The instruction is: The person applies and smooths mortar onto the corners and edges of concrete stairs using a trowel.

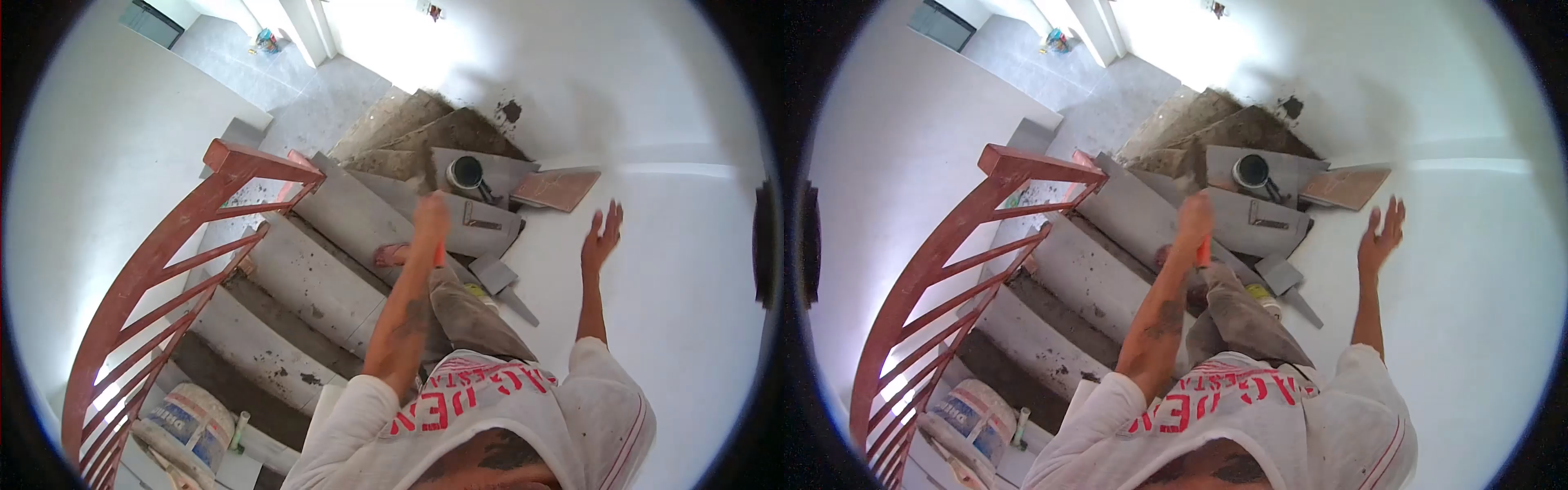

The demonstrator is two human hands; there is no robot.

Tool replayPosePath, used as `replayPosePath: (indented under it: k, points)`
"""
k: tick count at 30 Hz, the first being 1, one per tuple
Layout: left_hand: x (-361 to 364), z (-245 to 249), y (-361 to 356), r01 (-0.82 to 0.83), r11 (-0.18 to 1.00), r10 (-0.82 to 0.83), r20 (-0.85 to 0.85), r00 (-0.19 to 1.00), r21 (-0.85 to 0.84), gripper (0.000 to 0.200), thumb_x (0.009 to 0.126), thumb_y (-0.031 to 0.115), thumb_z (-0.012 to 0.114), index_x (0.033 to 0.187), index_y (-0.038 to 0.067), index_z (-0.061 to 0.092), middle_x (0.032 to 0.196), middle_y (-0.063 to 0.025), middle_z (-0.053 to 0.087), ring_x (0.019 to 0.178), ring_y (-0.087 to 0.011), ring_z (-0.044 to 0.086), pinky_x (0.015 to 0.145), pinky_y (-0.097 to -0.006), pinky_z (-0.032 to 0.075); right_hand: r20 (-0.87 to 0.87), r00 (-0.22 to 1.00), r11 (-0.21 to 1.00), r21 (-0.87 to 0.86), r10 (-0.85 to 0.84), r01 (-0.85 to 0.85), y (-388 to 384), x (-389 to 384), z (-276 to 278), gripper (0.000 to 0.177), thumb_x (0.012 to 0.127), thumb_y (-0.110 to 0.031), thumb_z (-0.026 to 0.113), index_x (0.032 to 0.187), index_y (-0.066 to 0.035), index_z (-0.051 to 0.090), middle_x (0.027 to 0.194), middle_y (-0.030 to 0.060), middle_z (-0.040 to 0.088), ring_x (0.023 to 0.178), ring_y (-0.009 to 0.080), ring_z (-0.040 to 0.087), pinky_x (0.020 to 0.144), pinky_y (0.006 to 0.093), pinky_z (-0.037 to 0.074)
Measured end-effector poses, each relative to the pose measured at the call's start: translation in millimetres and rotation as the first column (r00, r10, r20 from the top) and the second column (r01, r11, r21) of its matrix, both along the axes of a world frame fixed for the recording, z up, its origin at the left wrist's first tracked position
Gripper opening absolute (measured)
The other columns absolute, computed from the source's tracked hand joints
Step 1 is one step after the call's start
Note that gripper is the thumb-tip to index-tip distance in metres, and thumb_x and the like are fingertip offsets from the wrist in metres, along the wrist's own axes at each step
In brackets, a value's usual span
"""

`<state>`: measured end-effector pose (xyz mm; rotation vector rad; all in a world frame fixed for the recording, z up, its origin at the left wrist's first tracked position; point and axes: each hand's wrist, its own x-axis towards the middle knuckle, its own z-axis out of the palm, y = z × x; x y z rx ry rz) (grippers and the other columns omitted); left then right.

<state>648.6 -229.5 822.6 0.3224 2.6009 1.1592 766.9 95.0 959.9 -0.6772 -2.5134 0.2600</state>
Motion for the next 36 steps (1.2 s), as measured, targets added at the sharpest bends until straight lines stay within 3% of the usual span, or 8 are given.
replayPosePath:
  k: [2,3,5,8,14,17,21,36]
  points:
    - [25.5,-4.3,-61.8,-0.109,0.994,0.113,0.147,0.983,-0.030,0.026,0.092,0.018,0.043,0.103,-0.001,0.056,0.094,-0.0242,0.062,0.089,-0.0455,0.058,0.079,-0.0529,0.045,0.266,0.958,0.993,-0.021,-0.104,0.114,-2.8,60.9,-29.6,0.048,0.097,-0.031,0.054,0.140,-0.013,0.045,0.147,0.0137,0.039,0.139,0.0295,0.032,0.105,0.0577,0.024]
    - [47.0,-26.0,-102.5,-0.012,0.998,-0.007,-0.321,0.947,-0.057,0.030,0.095,0.025,0.042,0.100,-0.002,0.055,0.087,-0.0198,0.061,0.080,-0.0387,0.061,0.070,-0.0481,0.047,0.360,0.927,0.993,-0.026,-0.102,0.119,-6.9,86.2,-57.6,0.048,0.096,-0.031,0.055,0.140,-0.014,0.045,0.148,0.0114,0.038,0.139,0.0277,0.031,0.105,0.0592,0.023]
    - [72.6,25.2,-163.9,-0.393,0.917,0.271,0.619,0.737,0.065,0.029,0.092,0.027,0.049,0.097,0.000,0.056,0.076,-0.0138,0.061,0.065,-0.0314,0.060,0.057,-0.0412,0.047,0.506,0.862,0.996,-0.084,0.009,0.038,-55.6,106.6,-94.0,0.049,0.093,-0.030,0.060,0.137,-0.013,0.047,0.145,0.0101,0.042,0.138,0.0252,0.035,0.103,0.0602,0.026]
    - [146.1,74.8,-229.6,-0.807,0.588,0.480,0.775,0.410,0.063,0.033,0.097,0.035,0.044,0.089,0.004,0.052,0.060,-0.0028,0.046,0.050,-0.0117,0.047,0.043,-0.0284,0.038,0.450,0.731,0.816,-0.520,0.513,-0.253,-168.7,65.8,-84.8,0.048,0.092,-0.032,0.059,0.133,-0.009,0.048,0.140,0.0130,0.046,0.133,0.0300,0.041,0.102,0.0577,0.029]
    - [351.5,55.3,-292.6,-0.998,-0.052,0.735,0.676,-0.059,-0.030,0.029,0.092,0.029,0.054,0.099,0.001,0.053,0.063,-0.0071,0.051,0.052,-0.0189,0.053,0.047,-0.0320,0.042,0.321,0.146,0.335,-0.678,0.936,-0.654,-338.1,-13.0,-88.7,0.061,0.091,-0.045,0.056,0.138,-0.007,0.045,0.143,0.0152,0.043,0.137,0.0325,0.034,0.109,0.0538,0.018]
    - [439.0,11.1,-290.4,-0.967,-0.020,1.000,0.009,-0.024,-0.255,0.025,0.088,0.017,0.055,0.101,-0.004,0.050,0.079,-0.0251,0.061,0.079,-0.0446,0.060,0.068,-0.0497,0.047,0.339,-0.201,0.064,-0.632,0.919,-0.772,-426.1,-10.9,-161.6,0.077,0.087,-0.054,0.058,0.142,-0.005,0.039,0.148,0.0176,0.037,0.139,0.0336,0.030,0.108,0.0548,0.018]
    - [498.9,-1.0,-329.7,-0.879,-0.303,0.941,0.029,-0.337,-0.368,0.024,0.090,0.019,0.055,0.103,0.000,0.048,0.081,-0.0260,0.061,0.072,-0.0468,0.060,0.063,-0.0509,0.046,0.400,-0.469,-0.211,-0.539,0.788,-0.815,-497.0,66.4,-196.9,0.098,0.080,-0.068,0.056,0.148,-0.004,0.025,0.154,0.0199,0.023,0.143,0.0369,0.019,0.109,0.0582,0.013]
    - [477.8,-68.6,-545.1,-0.854,-0.255,0.965,-0.175,-0.196,-0.453,0.033,0.096,0.032,0.048,0.110,0.002,0.051,0.083,-0.0246,0.065,0.078,-0.0479,0.062,0.071,-0.0541,0.050,0.429,-0.583,-0.449,-0.377,0.690,-0.810,-773.8,140.5,-252.3,0.126,0.064,-0.080,0.054,0.151,-0.001,0.008,0.158,0.0205,0.004,0.146,0.0350,0.000,0.110,0.0644,0.006]
